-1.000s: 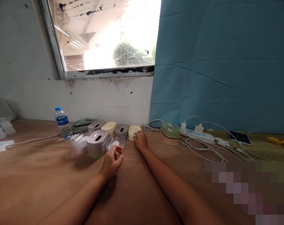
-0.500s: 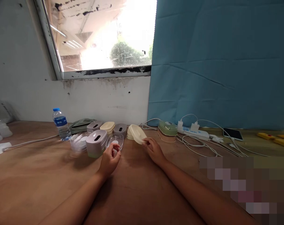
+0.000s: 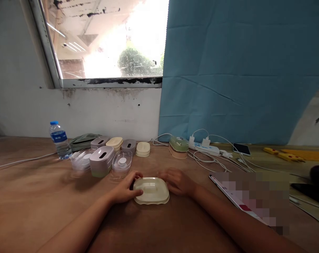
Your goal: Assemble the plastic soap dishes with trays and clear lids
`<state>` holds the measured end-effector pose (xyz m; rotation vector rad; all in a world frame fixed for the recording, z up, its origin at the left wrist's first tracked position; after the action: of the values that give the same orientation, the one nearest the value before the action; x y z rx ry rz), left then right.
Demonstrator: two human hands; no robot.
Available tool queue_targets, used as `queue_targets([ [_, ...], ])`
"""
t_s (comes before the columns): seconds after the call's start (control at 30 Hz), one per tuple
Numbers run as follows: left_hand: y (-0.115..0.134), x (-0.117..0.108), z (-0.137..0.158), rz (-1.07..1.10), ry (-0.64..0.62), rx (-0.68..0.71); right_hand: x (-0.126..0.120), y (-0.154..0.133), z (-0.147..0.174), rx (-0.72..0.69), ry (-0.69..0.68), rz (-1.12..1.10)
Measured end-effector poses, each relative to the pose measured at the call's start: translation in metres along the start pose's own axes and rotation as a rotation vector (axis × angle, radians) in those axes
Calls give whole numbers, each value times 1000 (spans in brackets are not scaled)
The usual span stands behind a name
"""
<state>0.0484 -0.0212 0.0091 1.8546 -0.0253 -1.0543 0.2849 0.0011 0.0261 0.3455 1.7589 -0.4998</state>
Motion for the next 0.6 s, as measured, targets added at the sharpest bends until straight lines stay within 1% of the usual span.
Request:
queue_targets([
  [0.03, 1, 0, 1, -17, -39, -4, -3, 6, -14, 81, 64, 38],
  [0.13, 4, 0, 3, -64, -73, -5, -8, 22, -73, 158, 111, 53],
  [0.23, 6, 0, 3, -68, -84, -6, -6, 42, -140, 226, 98, 61],
  [0.33, 5, 0, 2, -72, -90, -3, 2, 61, -191, 307, 43, 62],
  [0.43, 3, 0, 2, -83, -97, 10, 13, 74, -218, 364, -26, 50],
  [0.6, -1, 0, 0, -90, -108, 24, 23, 81, -232, 414, -107, 19],
])
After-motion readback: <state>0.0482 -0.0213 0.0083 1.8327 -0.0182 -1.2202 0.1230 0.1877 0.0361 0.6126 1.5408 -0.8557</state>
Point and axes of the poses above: each hand's wrist, its own z-axis away from the middle knuckle, its own x-axis out of the palm, y = z × x, the point moved 2 cm from there along -z, towards the middle knuckle, and after that the axes turned 12 degrees about -y, right-handed, at the moved point
